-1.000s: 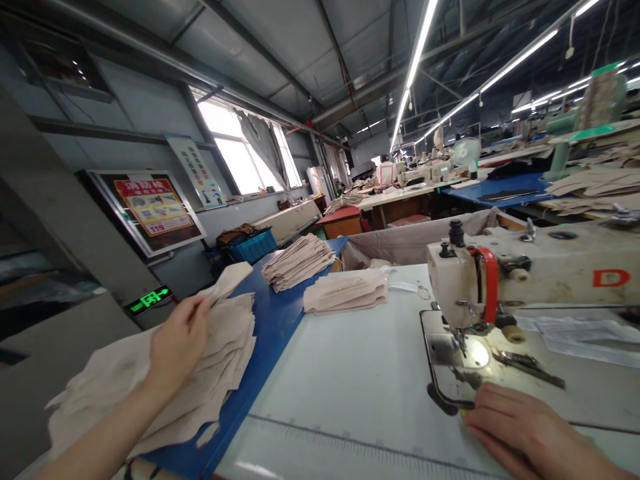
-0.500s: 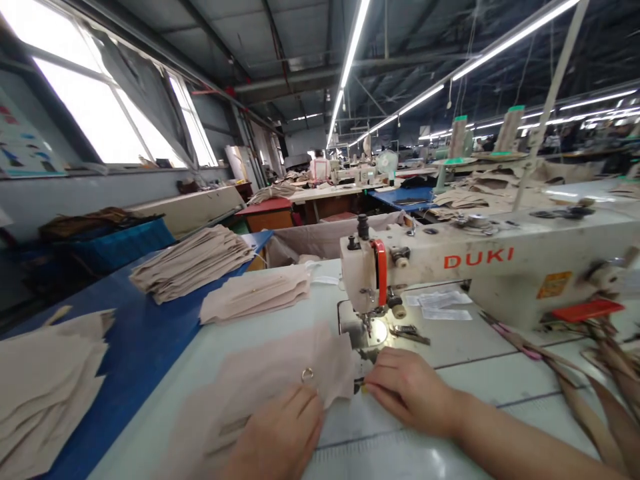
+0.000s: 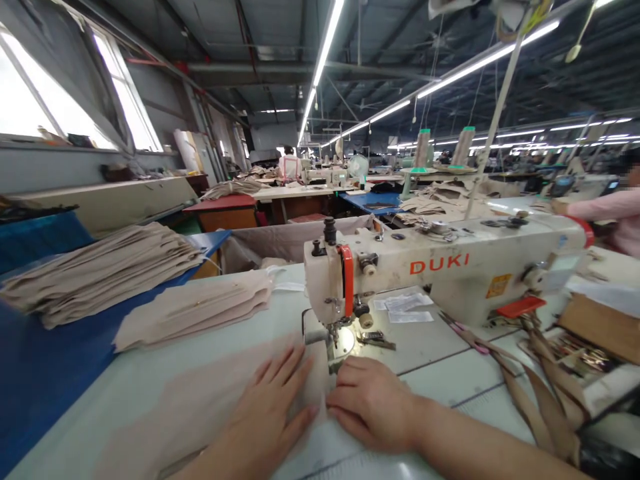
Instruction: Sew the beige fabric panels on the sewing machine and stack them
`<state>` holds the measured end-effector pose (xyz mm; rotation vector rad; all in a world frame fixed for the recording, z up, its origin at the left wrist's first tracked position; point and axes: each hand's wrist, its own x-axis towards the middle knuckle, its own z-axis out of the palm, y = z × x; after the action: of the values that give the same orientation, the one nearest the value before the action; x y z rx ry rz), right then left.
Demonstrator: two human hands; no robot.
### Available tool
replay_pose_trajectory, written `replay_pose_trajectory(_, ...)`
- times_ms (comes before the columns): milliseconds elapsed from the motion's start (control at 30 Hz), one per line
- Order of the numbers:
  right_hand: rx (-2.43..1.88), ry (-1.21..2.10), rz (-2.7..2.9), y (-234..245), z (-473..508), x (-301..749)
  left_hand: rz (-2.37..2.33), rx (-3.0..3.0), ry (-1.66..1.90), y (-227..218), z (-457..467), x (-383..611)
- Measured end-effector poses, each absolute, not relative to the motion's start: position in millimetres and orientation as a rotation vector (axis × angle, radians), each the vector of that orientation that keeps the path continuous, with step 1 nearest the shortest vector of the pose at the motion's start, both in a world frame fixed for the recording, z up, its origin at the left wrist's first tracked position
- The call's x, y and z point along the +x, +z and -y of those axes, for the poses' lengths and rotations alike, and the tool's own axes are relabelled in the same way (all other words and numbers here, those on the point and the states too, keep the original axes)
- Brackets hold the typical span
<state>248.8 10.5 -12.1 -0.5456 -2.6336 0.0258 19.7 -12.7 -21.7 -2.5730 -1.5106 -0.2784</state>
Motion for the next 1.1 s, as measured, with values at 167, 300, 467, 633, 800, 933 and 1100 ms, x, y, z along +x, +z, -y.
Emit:
replay_pose_trajectory(167,-0.653,-0.037,2.573,0,-20,274,1.386,-2.538,-0.331,-31,5,11)
replay_pose_trajectory(300,-1.119,-0.032,2.407,13,-44,332,1.485,-2.572,-0.249,-33,1,10)
replay_pose_trajectory(467,-1.767,-0.054,2.349,18,-67,386,1.680,-2.630,-0.132,-25,-1,17)
replay_pose_trajectory(633,-1.871,-0.099,2.432,18,-68,383,1.567,-2.626,-0.284,-27,-1,16)
replay_pose_trajectory(800,-1.874,-0.159,2.436,17,-70,382,1.371,-2.571,-0.379,-30,-1,9)
replay_pose_trajectory(933,-1.812,-0.189,2.446,23,-54,375,1.186,-2.541,-0.669,-28,4,3)
replay_pose_trajectory(1100,-1.305,-0.328,2.592,29,-7,320,1.567,-2.747,-1.194,-15,17,16)
